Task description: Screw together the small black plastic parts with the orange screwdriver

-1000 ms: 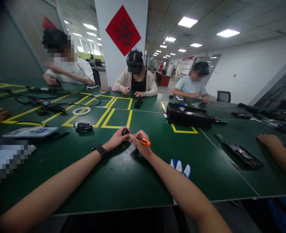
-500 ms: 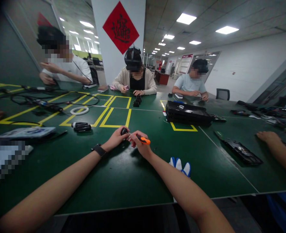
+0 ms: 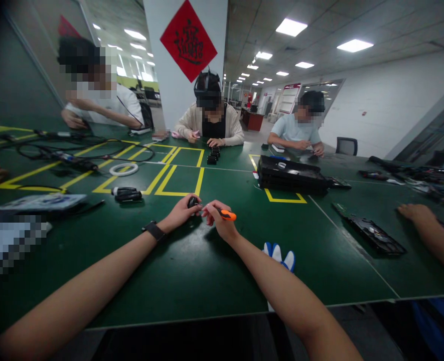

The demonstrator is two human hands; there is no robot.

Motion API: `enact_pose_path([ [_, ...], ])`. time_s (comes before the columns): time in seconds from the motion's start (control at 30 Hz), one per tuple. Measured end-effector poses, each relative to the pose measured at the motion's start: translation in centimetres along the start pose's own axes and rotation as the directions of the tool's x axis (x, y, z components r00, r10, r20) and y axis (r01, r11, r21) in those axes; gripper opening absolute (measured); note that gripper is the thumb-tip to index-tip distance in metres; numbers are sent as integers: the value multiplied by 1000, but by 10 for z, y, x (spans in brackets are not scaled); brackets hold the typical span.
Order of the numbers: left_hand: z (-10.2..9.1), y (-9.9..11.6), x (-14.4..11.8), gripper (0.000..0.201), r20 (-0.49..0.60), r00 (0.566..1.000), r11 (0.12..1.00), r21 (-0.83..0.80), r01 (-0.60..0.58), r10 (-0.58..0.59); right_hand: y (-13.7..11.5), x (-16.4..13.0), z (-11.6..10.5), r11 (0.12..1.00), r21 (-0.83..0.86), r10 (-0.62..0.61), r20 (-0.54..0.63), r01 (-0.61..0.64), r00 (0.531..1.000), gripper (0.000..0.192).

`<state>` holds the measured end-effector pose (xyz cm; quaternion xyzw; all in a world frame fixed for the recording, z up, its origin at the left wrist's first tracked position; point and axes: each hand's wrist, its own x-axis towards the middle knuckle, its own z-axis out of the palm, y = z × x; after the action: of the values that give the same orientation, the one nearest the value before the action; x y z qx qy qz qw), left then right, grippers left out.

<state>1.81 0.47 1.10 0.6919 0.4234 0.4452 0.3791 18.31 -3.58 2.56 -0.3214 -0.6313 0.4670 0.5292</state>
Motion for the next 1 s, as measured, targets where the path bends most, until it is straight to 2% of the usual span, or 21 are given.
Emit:
enact_pose_path([
  [0.27,1,0,1,20,28,999,999,-51,20,-18,0,0,-1,1000,-10,-19,-5,19,1000,24],
  [0.5,1,-3,1,20,32,999,997,-78,-10,12,-1,0,-2,1000,-14,-21,-34,20,999,24],
  [1.0,1,-6,1,17,54,998,996,-89,14,-9,2,1,-4,999,-14,-47,-34,47,998,24],
])
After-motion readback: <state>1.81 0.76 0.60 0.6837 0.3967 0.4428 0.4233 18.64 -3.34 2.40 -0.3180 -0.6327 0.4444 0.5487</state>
